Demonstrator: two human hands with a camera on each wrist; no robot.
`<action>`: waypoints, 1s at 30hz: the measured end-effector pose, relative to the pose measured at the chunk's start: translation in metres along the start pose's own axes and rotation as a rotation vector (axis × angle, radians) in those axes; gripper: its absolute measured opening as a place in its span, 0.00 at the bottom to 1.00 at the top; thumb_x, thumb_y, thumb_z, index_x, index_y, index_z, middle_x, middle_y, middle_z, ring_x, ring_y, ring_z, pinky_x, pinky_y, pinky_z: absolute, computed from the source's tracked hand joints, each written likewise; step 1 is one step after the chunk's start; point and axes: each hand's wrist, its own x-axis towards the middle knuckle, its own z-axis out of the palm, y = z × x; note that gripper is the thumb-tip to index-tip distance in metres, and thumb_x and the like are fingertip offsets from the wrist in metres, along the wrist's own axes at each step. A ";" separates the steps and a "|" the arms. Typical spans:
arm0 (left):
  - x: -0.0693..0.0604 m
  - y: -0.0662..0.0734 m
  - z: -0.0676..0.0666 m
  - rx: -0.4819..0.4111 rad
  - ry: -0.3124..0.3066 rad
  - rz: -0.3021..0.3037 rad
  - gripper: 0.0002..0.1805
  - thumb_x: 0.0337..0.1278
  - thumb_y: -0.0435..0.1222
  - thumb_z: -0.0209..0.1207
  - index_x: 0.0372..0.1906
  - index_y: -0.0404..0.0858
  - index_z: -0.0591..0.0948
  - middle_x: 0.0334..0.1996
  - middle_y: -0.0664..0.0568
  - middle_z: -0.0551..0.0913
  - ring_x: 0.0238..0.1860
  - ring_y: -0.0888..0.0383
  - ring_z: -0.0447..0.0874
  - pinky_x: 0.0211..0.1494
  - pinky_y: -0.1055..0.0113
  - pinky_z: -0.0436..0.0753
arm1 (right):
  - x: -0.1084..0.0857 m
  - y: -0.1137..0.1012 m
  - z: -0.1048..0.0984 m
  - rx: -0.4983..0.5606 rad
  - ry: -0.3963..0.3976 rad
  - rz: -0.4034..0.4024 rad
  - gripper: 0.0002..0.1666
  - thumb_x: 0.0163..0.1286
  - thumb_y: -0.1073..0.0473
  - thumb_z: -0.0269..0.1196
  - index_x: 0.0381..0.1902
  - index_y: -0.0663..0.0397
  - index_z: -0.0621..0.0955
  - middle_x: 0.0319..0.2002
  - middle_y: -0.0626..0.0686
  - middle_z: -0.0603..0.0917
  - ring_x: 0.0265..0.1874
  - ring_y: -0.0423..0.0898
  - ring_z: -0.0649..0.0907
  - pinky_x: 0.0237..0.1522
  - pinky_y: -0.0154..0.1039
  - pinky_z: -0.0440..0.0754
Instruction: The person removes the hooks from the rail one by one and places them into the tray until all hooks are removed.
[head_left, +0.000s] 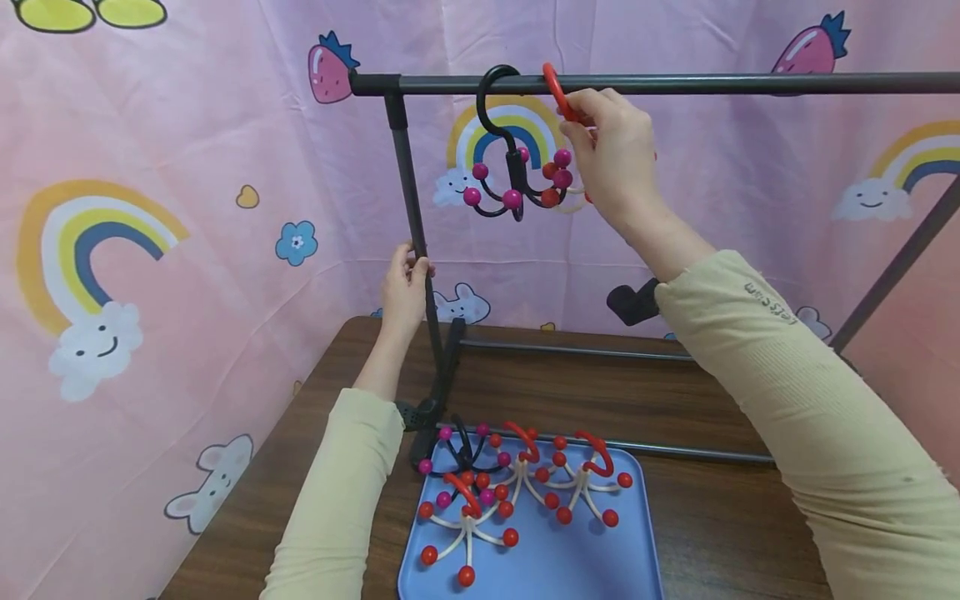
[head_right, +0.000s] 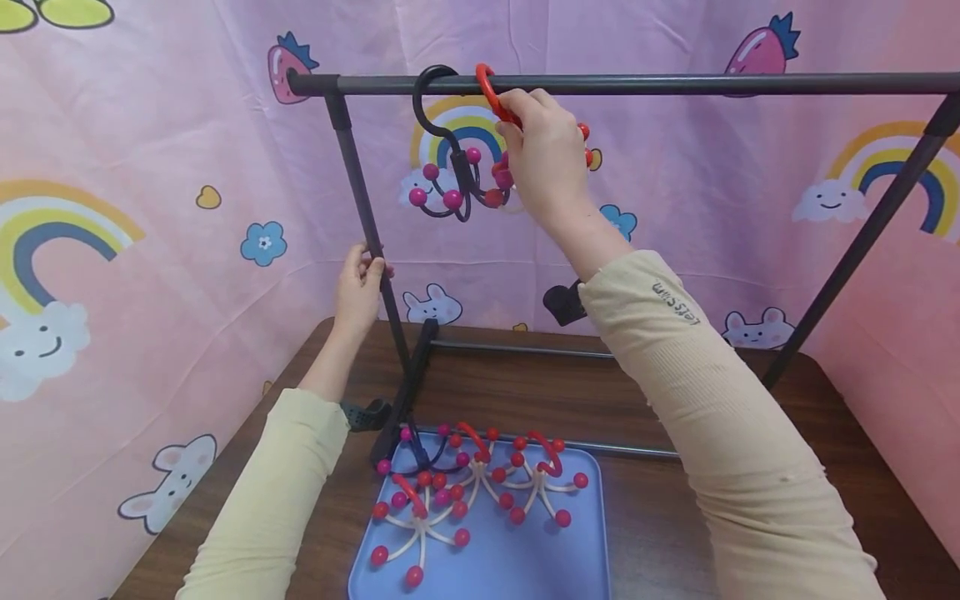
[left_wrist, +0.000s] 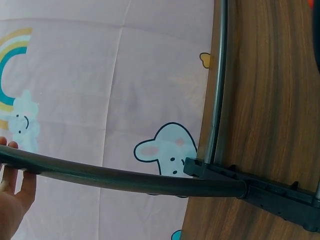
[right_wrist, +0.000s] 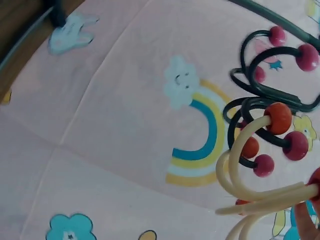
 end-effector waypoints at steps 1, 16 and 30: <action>0.000 0.000 0.000 0.001 -0.002 0.000 0.22 0.62 0.49 0.45 0.58 0.46 0.66 0.42 0.46 0.80 0.46 0.53 0.80 0.47 0.59 0.76 | 0.000 0.001 -0.002 -0.007 0.005 -0.003 0.17 0.65 0.55 0.56 0.50 0.52 0.79 0.46 0.52 0.80 0.48 0.41 0.80 0.51 0.32 0.75; -0.001 0.002 -0.001 0.000 -0.026 -0.023 0.21 0.65 0.46 0.44 0.60 0.46 0.64 0.44 0.45 0.79 0.47 0.52 0.78 0.49 0.57 0.76 | 0.009 -0.002 -0.022 0.045 0.045 0.103 0.18 0.65 0.52 0.56 0.50 0.52 0.78 0.48 0.49 0.81 0.47 0.37 0.80 0.48 0.27 0.75; -0.005 0.005 0.000 -0.009 -0.005 0.016 0.19 0.65 0.44 0.45 0.58 0.44 0.66 0.43 0.44 0.79 0.46 0.52 0.79 0.48 0.57 0.76 | -0.022 0.028 -0.019 0.516 0.169 0.307 0.13 0.64 0.57 0.58 0.45 0.53 0.79 0.40 0.50 0.80 0.39 0.43 0.80 0.46 0.31 0.77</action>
